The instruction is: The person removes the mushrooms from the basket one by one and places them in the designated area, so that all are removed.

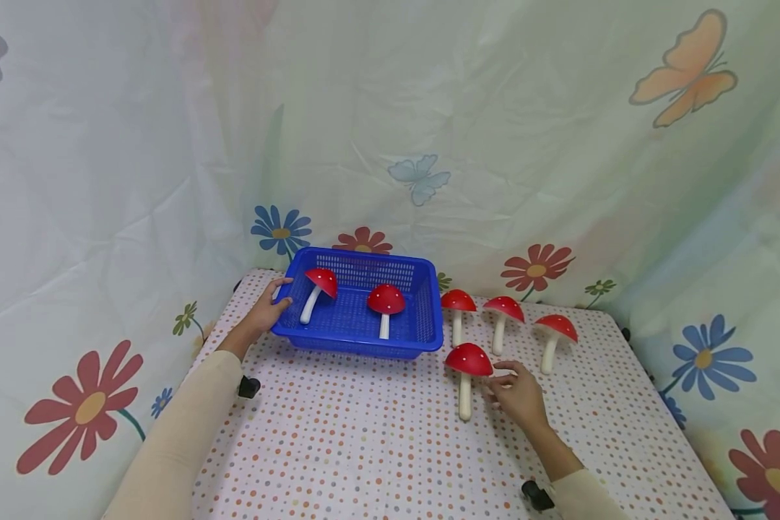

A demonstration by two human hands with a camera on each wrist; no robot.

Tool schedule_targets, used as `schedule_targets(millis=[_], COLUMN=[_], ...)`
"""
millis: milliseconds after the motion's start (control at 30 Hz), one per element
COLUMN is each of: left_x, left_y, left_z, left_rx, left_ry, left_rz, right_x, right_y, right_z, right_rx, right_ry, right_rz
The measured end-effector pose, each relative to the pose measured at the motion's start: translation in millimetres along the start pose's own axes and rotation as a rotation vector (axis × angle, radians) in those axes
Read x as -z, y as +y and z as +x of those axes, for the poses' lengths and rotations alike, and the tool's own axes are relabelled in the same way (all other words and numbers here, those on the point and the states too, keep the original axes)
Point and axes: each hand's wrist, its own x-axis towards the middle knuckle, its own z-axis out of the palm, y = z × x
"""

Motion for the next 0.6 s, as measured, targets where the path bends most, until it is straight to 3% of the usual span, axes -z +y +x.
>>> schedule_targets(millis=[233, 433, 600], left_x=[1.5, 1.3, -0.2], left_y=[-0.7, -0.5, 0.4], left_z=[-0.4, 0.0, 1.0], left_rx=[-0.007, 0.001, 0.0], left_ry=[0.001, 0.009, 0.011], left_rz=[-0.011, -0.023, -0.04], right_x=[22, 31, 21], right_y=[-16, -58, -93], right_z=[-4, -2, 4], right_rx=[0.069, 0.176, 0.276], right_ry=[0.052, 0.05, 0.012], right_rz=[0.039, 0.09, 0.135])
